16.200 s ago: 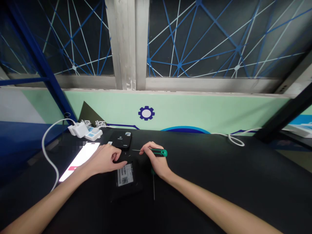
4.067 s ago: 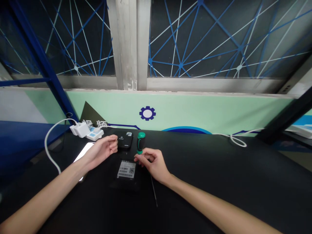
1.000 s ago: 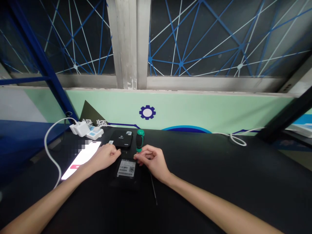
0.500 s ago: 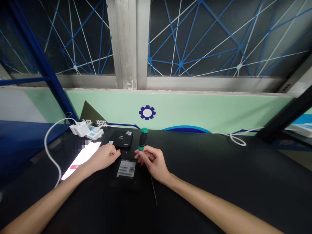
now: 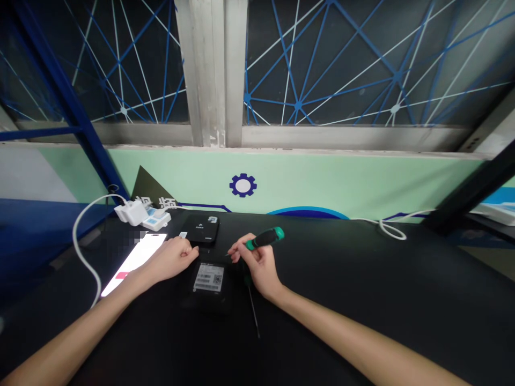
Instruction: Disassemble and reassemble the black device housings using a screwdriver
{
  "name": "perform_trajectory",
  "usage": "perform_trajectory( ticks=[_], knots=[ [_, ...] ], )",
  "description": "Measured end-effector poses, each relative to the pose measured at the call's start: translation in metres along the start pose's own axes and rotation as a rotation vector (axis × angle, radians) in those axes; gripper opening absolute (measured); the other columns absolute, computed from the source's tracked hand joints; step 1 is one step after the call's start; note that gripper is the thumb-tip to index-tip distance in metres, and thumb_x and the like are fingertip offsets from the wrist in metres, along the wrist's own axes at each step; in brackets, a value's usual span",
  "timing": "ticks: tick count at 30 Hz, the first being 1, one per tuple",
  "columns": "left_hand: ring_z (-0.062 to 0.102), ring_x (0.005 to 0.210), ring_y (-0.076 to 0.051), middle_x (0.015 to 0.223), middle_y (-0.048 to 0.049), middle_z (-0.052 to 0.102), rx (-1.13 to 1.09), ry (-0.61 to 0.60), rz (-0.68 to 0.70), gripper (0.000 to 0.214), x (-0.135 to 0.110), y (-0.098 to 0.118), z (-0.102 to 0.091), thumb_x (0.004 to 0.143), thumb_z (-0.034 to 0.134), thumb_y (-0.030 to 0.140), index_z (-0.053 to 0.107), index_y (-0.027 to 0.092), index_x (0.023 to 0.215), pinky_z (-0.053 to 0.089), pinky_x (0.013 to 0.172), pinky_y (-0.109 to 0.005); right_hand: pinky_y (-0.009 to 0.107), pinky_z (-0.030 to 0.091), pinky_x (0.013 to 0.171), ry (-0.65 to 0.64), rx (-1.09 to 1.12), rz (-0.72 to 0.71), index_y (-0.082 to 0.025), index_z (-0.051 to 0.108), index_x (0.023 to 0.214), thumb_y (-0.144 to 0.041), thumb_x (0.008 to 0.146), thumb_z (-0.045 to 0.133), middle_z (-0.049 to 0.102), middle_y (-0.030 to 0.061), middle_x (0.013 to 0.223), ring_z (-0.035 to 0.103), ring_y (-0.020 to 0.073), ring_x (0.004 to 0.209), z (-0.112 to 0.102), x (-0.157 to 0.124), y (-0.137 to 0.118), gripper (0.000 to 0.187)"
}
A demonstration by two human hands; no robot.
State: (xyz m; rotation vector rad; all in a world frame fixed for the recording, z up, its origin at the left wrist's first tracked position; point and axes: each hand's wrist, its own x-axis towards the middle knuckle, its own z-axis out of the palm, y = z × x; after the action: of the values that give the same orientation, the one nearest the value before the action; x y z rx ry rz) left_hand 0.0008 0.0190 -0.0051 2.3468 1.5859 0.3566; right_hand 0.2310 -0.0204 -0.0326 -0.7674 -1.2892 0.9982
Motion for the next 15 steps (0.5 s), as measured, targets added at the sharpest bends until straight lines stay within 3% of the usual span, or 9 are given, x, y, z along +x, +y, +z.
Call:
perform_trajectory(
  ticks=[7, 15],
  knots=[
    [0.018, 0.047, -0.013, 0.051, 0.0043, 0.025, 0.03, -0.012, 0.0, 0.052, -0.0021, 0.0052, -0.005, 0.092, 0.043, 0.035, 0.012, 0.023, 0.053, 0.013, 0.055, -0.031, 0.036, 0.052, 0.081, -0.127, -0.04, -0.04, -0.019, 0.072, 0.074, -0.042, 0.097, 0.059, 0.072, 0.0068, 0.082, 0.068, 0.024, 0.087, -0.0055, -0.0006, -0.0028, 0.034],
    [0.017, 0.047, -0.012, 0.051, 0.0047, 0.023, 0.054, -0.011, 0.002, 0.052, -0.0032, 0.0043, -0.0042, 0.092, 0.044, 0.033, 0.015, 0.024, 0.05, 0.013, 0.055, -0.032, 0.035, 0.049, 0.072, -0.182, -0.079, -0.062, -0.019, 0.073, 0.073, -0.045, 0.1, 0.051, 0.072, 0.0086, 0.086, 0.064, 0.0236, 0.081, -0.0075, 0.0005, -0.0036, 0.043]
  ],
)
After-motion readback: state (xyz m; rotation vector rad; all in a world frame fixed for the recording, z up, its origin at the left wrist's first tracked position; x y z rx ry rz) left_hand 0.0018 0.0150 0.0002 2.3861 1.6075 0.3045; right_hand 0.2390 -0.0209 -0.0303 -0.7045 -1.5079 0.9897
